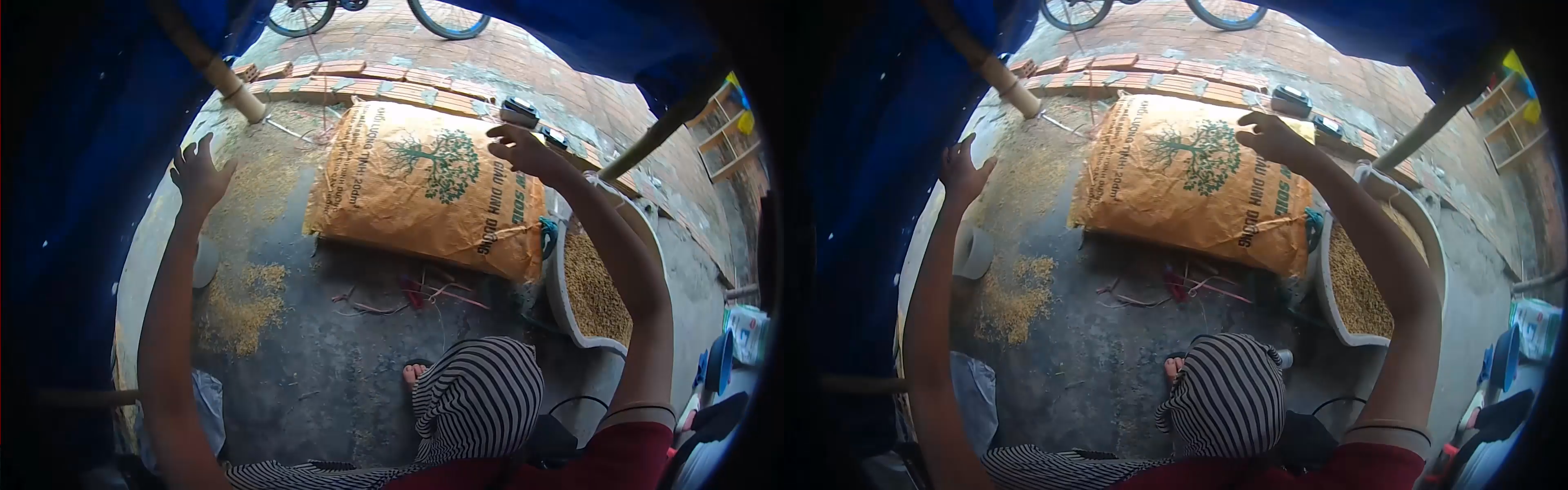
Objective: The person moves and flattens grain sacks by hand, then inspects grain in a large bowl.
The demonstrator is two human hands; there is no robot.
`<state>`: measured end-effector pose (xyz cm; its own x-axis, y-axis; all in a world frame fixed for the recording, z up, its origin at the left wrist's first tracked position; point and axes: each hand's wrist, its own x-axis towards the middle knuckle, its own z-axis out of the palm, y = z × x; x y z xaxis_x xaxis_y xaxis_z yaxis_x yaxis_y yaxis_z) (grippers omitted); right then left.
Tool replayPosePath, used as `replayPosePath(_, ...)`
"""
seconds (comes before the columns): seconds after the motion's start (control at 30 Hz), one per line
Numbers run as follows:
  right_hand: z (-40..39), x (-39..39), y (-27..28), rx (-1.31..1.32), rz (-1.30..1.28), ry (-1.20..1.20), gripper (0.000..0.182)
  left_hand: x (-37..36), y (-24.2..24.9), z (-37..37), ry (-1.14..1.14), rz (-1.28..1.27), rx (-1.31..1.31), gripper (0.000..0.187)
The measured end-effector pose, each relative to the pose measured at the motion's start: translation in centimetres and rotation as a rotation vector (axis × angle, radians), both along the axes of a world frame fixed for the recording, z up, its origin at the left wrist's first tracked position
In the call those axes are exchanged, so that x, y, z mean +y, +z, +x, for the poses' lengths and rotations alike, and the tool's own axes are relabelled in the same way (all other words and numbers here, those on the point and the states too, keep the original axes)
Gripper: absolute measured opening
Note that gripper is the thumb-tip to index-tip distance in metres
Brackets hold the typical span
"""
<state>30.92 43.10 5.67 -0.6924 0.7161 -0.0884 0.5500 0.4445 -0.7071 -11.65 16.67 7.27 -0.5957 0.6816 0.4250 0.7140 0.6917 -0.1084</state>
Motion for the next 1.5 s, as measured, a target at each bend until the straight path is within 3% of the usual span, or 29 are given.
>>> replayPosePath(0.13, -9.3, -5.0, 3.1, 0.011, -0.179, 0.312, 0.044, -6.0, -0.6, -2.0, 0.145, -0.064, -0.064, 0.063)
replayPosePath(0.47, -24.0, -19.9, 8.3, 0.028, -0.036, 0.828, 0.048, -24.9, -2.0, -5.5, 0.437, -0.109, -0.135, 0.055)
replayPosePath(0.53, -25.8, -23.1, 8.7, -0.038, 0.356, 0.827, 0.046, -28.4, -2.6, -5.9, 0.489, -0.107, -0.257, 0.055)
replayPosePath(0.6, -27.3, -24.9, 7.0, -0.014, 0.371, 0.903, 0.044, -31.9, -3.8, -5.7, 0.495, -0.088, -0.287, 0.053)
replayPosePath(0.67, -28.1, -26.0, 3.1, -0.016, 0.668, 0.818, 0.046, -34.8, -5.3, -5.9, 0.42, -0.037, -0.474, 0.049)
replayPosePath(0.73, -26.5, -26.2, -0.2, -0.122, 0.768, 0.79, 0.053, -35.8, -7.9, -3.7, 0.342, 0.036, -0.495, 0.048)
replayPosePath(0.83, -25.5, -24.1, -6.6, -0.313, 0.746, 0.685, 0.068, -33.3, -8.8, -0.4, 0.175, 0.05, -0.704, 0.045)
replayPosePath(0.97, -24.0, -22.0, -11.3, -0.502, 0.766, 0.513, 0.088, -26.0, -9.4, 2.3, -0.056, 0.085, -0.76, 0.046)
replayPosePath(1.2, -14.7, -18.7, -17.6, -0.432, 0.807, 0.417, 0.103, -17.6, -8.0, 7.2, -0.22, 0.005, -0.976, 0.045)
replayPosePath(1.27, -11.9, -16.3, -19.6, -0.368, 0.936, 0.35, 0.092, -15.9, -8.7, 8.4, -0.241, -0.001, -1.038, 0.045)
replayPosePath(1.3, -11.2, -14.3, -21.6, -0.526, 1.303, 0.24, 0.088, -14.9, -9.2, 9.3, -0.261, -0.023, -1.045, 0.045)
replayPosePath(1.33, -10.6, -13.2, -21.0, -0.545, 1.292, 0.224, 0.088, -13.8, -9.7, 10.2, -0.315, -0.037, -1.036, 0.045)
replayPosePath(1.4, -9.7, -11.2, -19.8, -0.484, 0.903, 0.138, 0.086, -11.5, -10.5, 11.9, -0.378, -0.052, -1.026, 0.045)
replayPosePath(1.43, -9.8, -10.8, -20.0, -0.246, 0.854, 0.056, 0.086, -10.4, -10.9, 12.8, -0.442, -0.08, -1.003, 0.044)
replayPosePath(1.5, -9.7, -9.1, -19.0, -0.325, 0.838, 0.059, 0.085, -8.7, -11.2, 14.4, -0.512, -0.135, -1.002, 0.044)
